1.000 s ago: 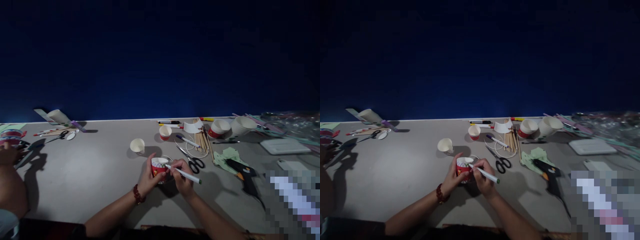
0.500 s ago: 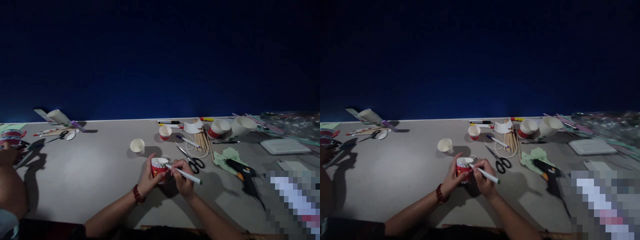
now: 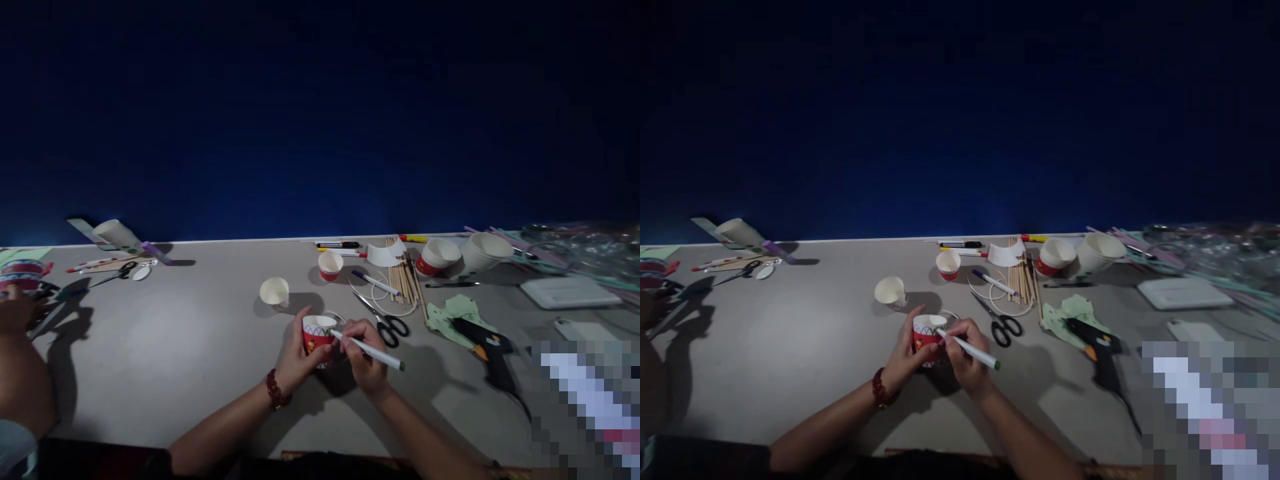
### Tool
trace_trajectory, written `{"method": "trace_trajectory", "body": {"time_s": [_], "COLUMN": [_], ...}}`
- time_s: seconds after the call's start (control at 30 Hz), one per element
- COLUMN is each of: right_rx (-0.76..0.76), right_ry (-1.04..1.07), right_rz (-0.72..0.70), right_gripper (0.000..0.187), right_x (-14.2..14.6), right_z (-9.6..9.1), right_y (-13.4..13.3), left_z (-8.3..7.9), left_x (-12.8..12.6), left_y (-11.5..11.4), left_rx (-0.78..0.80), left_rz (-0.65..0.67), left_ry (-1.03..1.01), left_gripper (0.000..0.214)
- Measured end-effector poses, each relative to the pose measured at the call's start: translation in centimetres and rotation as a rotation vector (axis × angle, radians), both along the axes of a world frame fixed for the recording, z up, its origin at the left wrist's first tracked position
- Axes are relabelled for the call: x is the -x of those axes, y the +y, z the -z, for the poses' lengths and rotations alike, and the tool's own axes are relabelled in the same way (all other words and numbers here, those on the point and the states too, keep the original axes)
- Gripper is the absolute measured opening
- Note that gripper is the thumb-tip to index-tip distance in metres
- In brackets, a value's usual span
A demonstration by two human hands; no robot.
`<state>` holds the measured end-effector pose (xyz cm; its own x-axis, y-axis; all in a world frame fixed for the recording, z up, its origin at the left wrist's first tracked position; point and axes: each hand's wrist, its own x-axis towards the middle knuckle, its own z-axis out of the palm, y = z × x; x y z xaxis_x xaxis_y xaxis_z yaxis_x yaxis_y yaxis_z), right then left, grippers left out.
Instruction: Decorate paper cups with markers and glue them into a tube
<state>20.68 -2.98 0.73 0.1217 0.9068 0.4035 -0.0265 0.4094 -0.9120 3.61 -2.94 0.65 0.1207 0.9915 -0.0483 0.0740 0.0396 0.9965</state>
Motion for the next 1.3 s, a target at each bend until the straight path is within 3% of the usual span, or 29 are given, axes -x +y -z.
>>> {"method": "trace_trajectory", "body": {"time_s": [0.7, 0.97, 1.13, 1.3], "right_rx": [0.010, 0.008, 0.003, -0.029], "right_ry": [-0.082, 0.078, 0.061, 0.061], "right_rz": [-0.001, -0.045, -0.090, -0.107], "right_gripper": [0.011, 0.013, 0.015, 0.017], "right_x": [0.4, 0.2, 0.0, 0.1], "right_z": [-0.9, -0.9, -1.1, -1.5], "right_y": [-0.1, -0.3, -0.7, -0.7], "left_z": [-0.2, -0.2, 0.1, -0.3], "left_x": [-0.3, -0.1, 0.0, -0.1], "left_y": [-0.2, 0.0, 0.0, 0.1], "left_rx": [0.007, -0.004, 0.101, 0.230], "left_rz": [0.004, -0.037, -0.018, 0.016], "left_ry": [-0.028, -0.019, -0.264, -0.586], "left_gripper": [0.090, 0.090, 0.082, 0.091]}}
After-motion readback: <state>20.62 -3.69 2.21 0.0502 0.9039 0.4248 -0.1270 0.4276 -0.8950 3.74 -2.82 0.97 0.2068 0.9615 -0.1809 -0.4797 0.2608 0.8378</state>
